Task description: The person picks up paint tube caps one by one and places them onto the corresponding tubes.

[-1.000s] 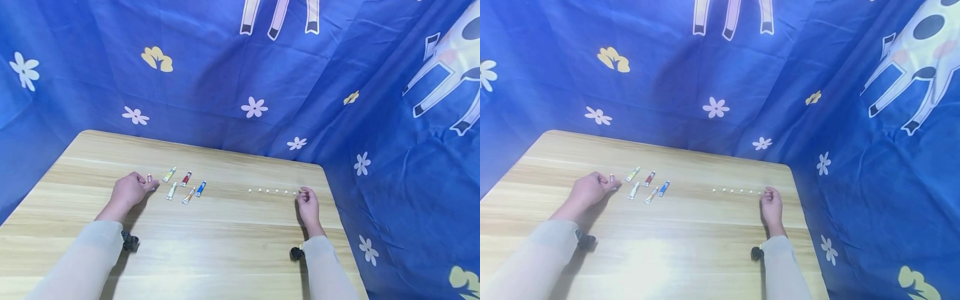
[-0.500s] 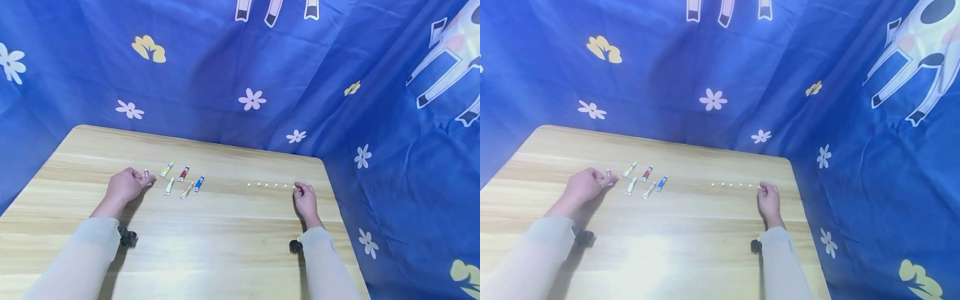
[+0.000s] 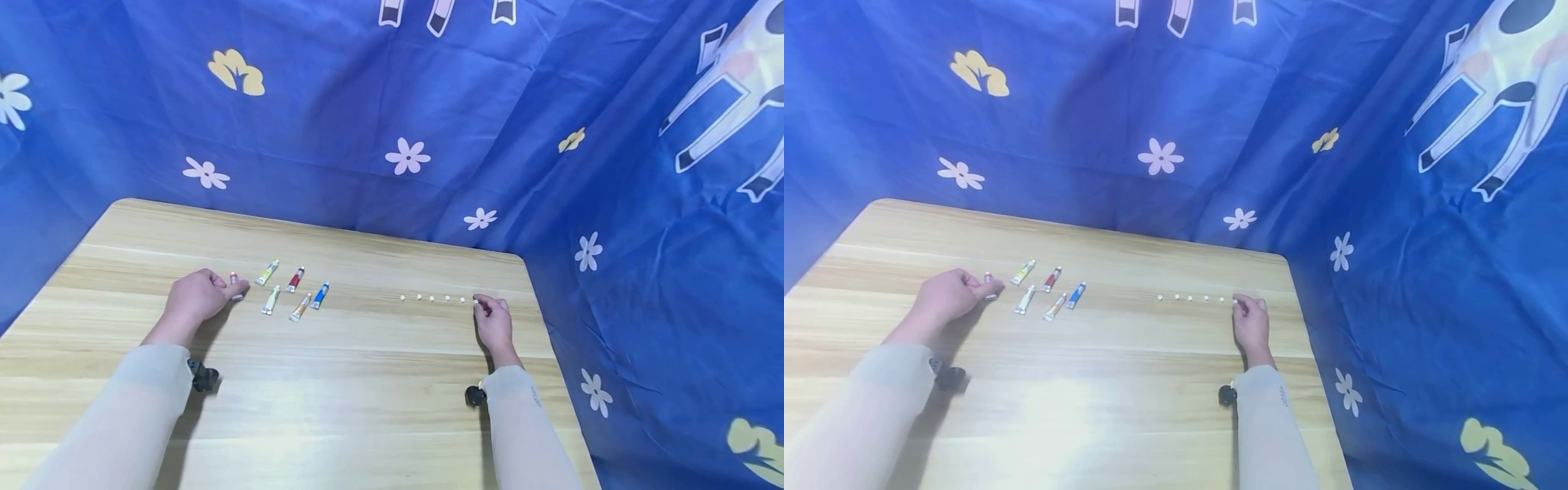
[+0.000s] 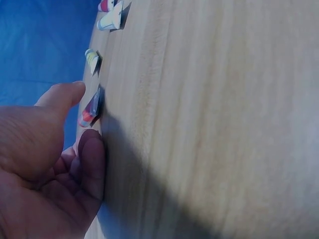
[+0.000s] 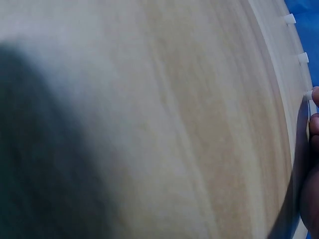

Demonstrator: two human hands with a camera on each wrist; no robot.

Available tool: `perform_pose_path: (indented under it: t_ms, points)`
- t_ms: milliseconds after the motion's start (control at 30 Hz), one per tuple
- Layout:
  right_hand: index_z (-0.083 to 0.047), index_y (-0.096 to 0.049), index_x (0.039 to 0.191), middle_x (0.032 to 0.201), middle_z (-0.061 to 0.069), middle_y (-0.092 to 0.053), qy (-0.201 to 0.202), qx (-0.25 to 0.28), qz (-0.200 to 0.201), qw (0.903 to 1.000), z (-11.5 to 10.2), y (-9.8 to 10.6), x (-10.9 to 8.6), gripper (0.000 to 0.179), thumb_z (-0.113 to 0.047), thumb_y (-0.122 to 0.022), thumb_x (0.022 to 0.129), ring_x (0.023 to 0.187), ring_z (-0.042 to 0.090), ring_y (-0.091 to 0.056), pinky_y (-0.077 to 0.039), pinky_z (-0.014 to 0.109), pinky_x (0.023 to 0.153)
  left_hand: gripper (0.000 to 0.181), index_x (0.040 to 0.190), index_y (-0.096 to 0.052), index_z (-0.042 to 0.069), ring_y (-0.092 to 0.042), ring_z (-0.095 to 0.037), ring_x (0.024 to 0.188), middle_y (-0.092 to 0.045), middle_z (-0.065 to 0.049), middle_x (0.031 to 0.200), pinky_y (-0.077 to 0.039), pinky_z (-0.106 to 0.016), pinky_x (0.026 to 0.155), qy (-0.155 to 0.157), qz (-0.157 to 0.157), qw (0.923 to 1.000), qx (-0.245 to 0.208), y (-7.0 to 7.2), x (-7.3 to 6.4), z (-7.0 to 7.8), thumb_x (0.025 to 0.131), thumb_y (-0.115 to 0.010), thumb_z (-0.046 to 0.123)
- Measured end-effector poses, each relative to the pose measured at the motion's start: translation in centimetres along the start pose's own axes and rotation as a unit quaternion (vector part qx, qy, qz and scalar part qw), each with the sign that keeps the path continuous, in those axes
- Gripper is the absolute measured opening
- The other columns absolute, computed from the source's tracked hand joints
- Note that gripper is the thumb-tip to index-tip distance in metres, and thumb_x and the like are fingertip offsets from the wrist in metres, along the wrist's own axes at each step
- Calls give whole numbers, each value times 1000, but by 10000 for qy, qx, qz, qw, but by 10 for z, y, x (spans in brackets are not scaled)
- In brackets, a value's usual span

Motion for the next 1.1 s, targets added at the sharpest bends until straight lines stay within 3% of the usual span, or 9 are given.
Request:
perform_pose_path:
  t_ms: [333, 633, 833, 1000, 1100]
  points:
    - [-9, -78, 129, 116, 17, -63, -215, 11, -109, 9997, -5, 4, 0, 25, -16, -64, 109, 108, 31, -62, -48, 40, 92, 63, 82, -59, 4, -65, -39, 81, -67, -18, 82, -53, -53, 76, 77, -216, 9994, 241, 6, 2, 6, 104, -57, 63]
    - [-9, -79, 128, 121, 21, -66, -255, 17, -33, 9997, -4, 4, 1, 25, -15, -64, 109, 115, 35, -62, -50, 50, 100, 57, 92, -64, 1, -69, -46, 91, -73, -24, 96, -54, -56, 81, 91, -246, 9991, 341, 7, 0, 6, 105, -58, 57]
    - [-10, -78, 130, 124, 20, -66, -382, 46, -61, 9992, -5, 4, -1, 26, -16, -63, 110, 119, 35, -62, -51, 50, 106, 50, 88, -64, 3, -65, -38, 82, -73, -19, 88, -49, -44, 71, 107, -147, 9997, 167, 6, -1, 7, 104, -62, 51]
    - [-9, -78, 129, 125, 21, -66, -503, 75, 21, 9987, -5, 4, -3, 25, -15, -65, 109, 121, 37, -63, -51, 51, 109, 47, 80, -61, 6, -59, -32, 75, -69, -17, 84, -44, -36, 65, 121, -241, 9996, 100, 6, -3, 10, 107, -54, 44]
    - [-8, -78, 129, 124, 21, -66, -545, 100, 28, 9985, -4, 2, -4, 25, -15, -64, 109, 119, 38, -64, -51, 51, 107, 54, 80, -64, 1, -62, -36, 76, -70, -26, 91, -50, -42, 66, 44, -416, 9985, 347, 6, -2, 12, 110, -44, 41]
Point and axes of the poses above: each hand's wrist, its own x-axis towards the middle knuckle, its own y-axis out of the back of the hand, z = x × y, the point moved 2 cm from there along x, towards the middle knuckle
